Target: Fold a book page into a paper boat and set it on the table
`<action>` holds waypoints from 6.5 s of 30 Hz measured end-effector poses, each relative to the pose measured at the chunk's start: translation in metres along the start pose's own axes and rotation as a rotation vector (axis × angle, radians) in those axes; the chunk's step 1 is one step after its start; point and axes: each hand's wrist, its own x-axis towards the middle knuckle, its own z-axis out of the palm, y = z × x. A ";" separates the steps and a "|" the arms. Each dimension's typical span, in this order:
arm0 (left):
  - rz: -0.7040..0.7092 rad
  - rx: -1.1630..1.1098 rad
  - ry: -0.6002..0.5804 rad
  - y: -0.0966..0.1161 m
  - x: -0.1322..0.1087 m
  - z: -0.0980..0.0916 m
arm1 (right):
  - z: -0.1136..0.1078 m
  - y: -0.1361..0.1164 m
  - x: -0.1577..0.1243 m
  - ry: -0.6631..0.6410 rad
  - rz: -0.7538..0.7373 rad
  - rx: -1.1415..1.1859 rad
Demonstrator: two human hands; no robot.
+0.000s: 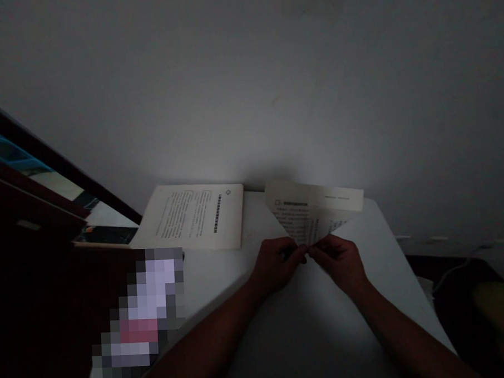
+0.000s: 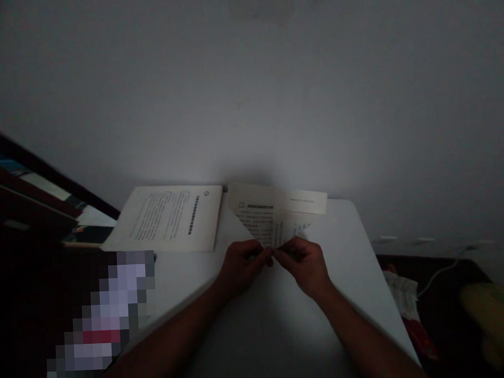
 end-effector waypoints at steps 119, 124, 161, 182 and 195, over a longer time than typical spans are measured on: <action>0.181 0.575 -0.009 -0.013 0.008 -0.027 | -0.017 -0.006 0.004 -0.168 -0.402 -0.797; 0.249 0.576 -0.151 -0.010 0.003 -0.024 | -0.019 -0.002 0.008 -0.108 -0.373 -0.843; 0.287 0.588 -0.270 -0.006 -0.002 -0.022 | -0.035 -0.024 0.004 -0.615 -0.429 -0.732; 0.256 0.924 -0.363 0.009 -0.001 -0.020 | -0.036 -0.023 0.007 -0.634 -0.488 -0.740; 0.207 0.876 -0.348 -0.004 0.004 -0.021 | -0.036 -0.023 0.010 -0.561 -0.432 -0.739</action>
